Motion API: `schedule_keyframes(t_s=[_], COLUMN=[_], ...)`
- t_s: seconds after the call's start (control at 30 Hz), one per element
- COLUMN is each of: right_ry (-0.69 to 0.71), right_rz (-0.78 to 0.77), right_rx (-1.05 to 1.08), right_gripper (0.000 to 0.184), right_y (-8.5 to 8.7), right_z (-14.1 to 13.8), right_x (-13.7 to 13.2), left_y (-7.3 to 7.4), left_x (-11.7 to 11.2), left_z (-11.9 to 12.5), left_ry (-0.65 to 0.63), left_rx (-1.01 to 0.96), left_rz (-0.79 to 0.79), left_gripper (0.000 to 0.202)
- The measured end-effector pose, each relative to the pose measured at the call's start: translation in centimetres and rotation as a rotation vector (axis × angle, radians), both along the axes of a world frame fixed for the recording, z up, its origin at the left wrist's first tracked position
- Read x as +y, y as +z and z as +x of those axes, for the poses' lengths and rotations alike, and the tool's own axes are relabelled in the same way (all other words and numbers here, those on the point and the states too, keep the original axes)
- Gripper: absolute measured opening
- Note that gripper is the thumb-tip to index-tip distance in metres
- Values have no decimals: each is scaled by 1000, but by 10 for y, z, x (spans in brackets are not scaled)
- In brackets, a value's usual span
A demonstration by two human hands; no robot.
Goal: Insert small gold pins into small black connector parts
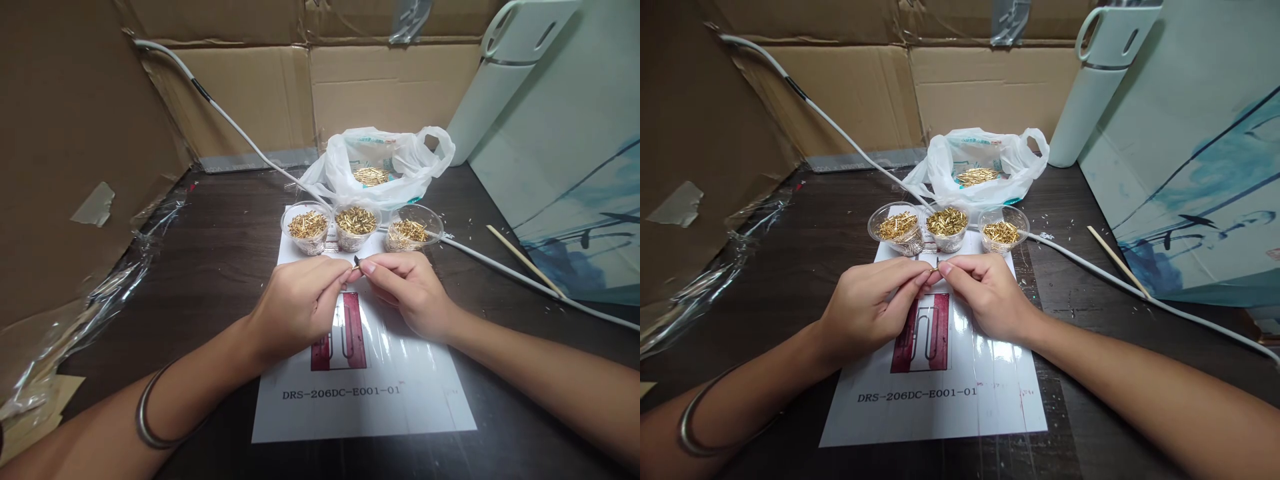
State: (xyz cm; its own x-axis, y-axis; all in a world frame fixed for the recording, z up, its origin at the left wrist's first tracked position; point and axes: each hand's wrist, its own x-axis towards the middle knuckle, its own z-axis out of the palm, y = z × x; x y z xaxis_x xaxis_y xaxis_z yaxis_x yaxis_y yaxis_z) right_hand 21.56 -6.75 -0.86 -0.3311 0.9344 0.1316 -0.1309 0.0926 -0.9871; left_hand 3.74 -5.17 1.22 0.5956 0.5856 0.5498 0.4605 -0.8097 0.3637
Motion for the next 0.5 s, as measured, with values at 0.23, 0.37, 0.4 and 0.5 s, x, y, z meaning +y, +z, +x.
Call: schedule_keyframes(t_s=[0.23, 0.37, 0.4, 0.5], right_ry=[-8, 9, 27, 98], right_rz=[19, 6, -13, -105], right_rx=[-41, -28, -8, 89], right_gripper=[29, 29, 29, 29], right_y=[-1, 0, 0, 0], right_z=[1, 1, 1, 2], right_x=[-1, -1, -1, 0], left_y=[-4, -4, -4, -3], left_x=[0, 0, 0, -1], left_z=[-1, -1, -1, -2], left_ry=[-2, -5, -6, -20], left_rx=[24, 25, 21, 6], left_rz=[71, 78, 79, 66], left_gripper=[23, 24, 25, 24])
